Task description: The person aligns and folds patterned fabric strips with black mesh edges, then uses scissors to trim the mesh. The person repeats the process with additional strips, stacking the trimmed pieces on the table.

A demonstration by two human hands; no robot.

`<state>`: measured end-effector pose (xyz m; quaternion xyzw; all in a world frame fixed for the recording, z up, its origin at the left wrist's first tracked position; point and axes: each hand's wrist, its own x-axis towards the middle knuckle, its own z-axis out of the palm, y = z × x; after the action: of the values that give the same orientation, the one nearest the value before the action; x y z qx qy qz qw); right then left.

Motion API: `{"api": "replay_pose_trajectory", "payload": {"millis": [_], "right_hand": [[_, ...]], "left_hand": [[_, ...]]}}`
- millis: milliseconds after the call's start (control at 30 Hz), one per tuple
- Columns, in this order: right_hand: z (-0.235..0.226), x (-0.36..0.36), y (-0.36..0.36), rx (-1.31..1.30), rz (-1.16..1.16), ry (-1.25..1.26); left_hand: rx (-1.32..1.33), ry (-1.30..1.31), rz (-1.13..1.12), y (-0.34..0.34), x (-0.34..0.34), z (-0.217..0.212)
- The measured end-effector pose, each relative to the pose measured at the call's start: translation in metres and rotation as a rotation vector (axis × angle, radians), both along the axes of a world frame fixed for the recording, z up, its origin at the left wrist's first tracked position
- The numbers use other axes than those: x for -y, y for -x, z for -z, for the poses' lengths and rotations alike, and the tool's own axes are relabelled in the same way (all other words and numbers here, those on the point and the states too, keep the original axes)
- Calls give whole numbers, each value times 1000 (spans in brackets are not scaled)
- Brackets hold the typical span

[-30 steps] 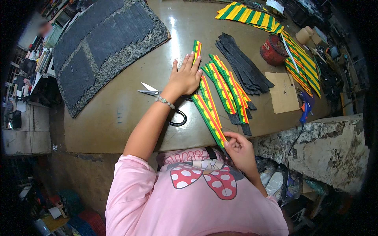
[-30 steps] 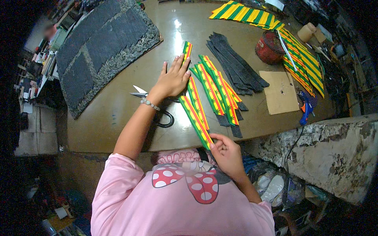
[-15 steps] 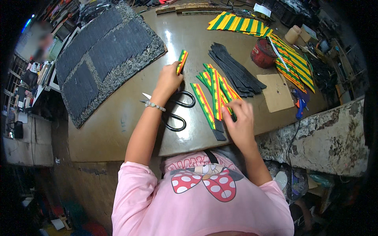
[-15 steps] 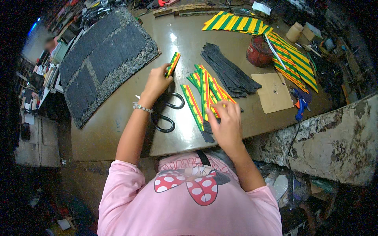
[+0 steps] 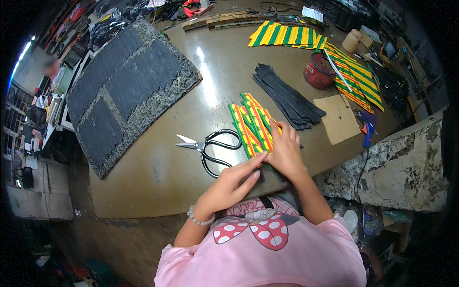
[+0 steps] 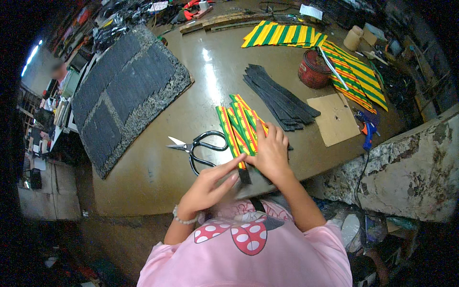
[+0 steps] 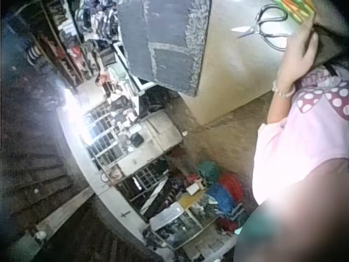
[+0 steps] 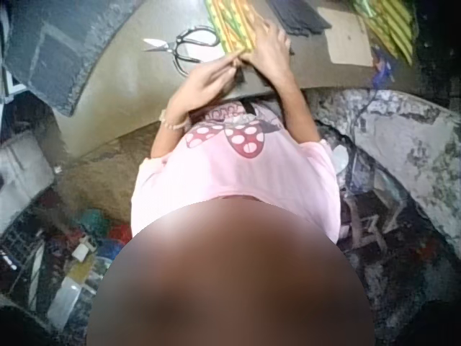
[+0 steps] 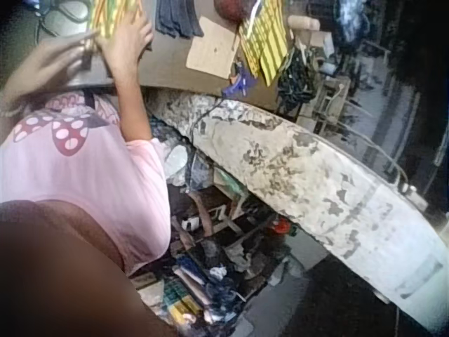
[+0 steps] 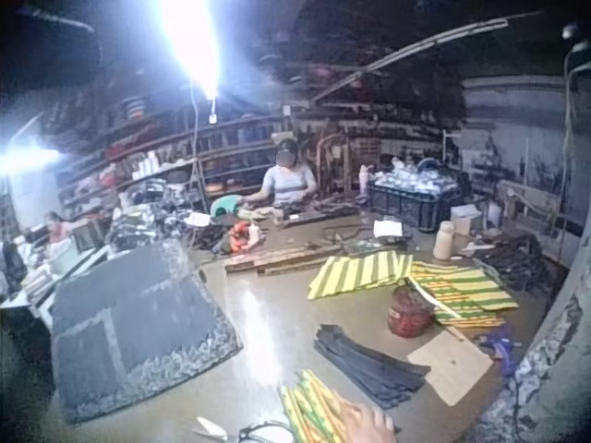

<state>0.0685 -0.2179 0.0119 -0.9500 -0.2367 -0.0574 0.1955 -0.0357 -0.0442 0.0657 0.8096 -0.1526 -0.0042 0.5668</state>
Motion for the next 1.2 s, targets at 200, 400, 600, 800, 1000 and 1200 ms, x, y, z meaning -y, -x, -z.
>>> {"api": "replay_pose_trajectory", "payload": {"millis": [200, 400, 600, 800, 1000, 1200], "right_hand": [[-17, 4, -14, -294, -61, -213], [-9, -30, 7, -3, -13, 92], [-30, 1, -7, -315, 74, 71], [-17, -42, -41, -392, -13, -86], [-41, -105, -175, -296, -89, -540], [-37, -172, -340, -315, 154, -578]], "left_hand": [[-116, 115, -334, -3, -59, 6], [103, -166, -235, -24, -90, 9], [194, -165, -456, -25, -106, 12], [310, -196, -568, -13, -109, 9], [382, -333, -475, -16, -114, 11], [373, -385, -461, -21, -120, 18]]}}
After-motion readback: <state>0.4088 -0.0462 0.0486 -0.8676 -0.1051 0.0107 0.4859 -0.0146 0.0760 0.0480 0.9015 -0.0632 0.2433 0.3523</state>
